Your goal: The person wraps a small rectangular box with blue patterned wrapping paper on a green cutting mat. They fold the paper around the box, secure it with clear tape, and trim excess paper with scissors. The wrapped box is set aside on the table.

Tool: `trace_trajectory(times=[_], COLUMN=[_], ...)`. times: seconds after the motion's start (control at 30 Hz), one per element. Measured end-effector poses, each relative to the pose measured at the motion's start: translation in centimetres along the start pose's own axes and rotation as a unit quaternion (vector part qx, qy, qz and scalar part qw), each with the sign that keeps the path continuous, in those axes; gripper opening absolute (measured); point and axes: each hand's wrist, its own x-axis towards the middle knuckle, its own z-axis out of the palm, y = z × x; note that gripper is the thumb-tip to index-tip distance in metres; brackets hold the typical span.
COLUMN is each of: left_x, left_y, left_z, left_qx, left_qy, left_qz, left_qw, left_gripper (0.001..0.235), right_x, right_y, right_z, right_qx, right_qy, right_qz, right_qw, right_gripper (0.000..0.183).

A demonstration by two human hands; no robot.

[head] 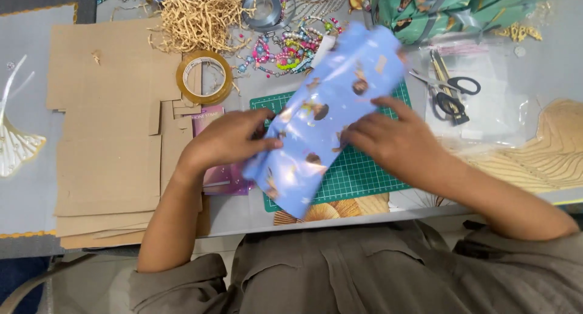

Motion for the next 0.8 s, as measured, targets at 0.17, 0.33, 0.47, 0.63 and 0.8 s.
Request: trace_trajectory(times=[0.17, 0.33, 0.47, 0.63, 0.8], left_x=[-0.6, 2.0, 2.5, 0.9, 0.2], left_y=[1.8, 0.8, 2.1, 4.7, 0.8], left_z=[0.2, 3.4, 5.0, 2.0, 1.4], left_qx=[-0.083, -0.302, -0.367, -0.371, -0.308], left_qy=[-0.021, 0.060, 0.089, 0.232, 0.232], left_qz=[-0.021, -0.019, 0.079, 0.189, 0.207], left_qw=[0.996, 0.951, 0.923, 0.879, 0.899], left_gripper=[0.078, 0.099, 0.083, 0.063, 0.056], right_x=[0.5, 1.3, 2.5, 0.8, 0.3], right_y=[0.4, 0.1, -0.9, 2.3, 8.5], right_z=[-1.5, -1.3, -2.7, -2.0, 2.0], right_qx=[-0.036, 0.229, 0.508, 0.653, 0.471], right_qy=[-0.111, -0.310, -0.139, 0.052, 0.139], right_qz=[0.173, 0.362, 0.347, 0.287, 0.130], right_qw=[0.978, 0.849, 0.776, 0.699, 0.861], right_gripper=[0.040, 0.085, 0.087, 0.105, 0.085])
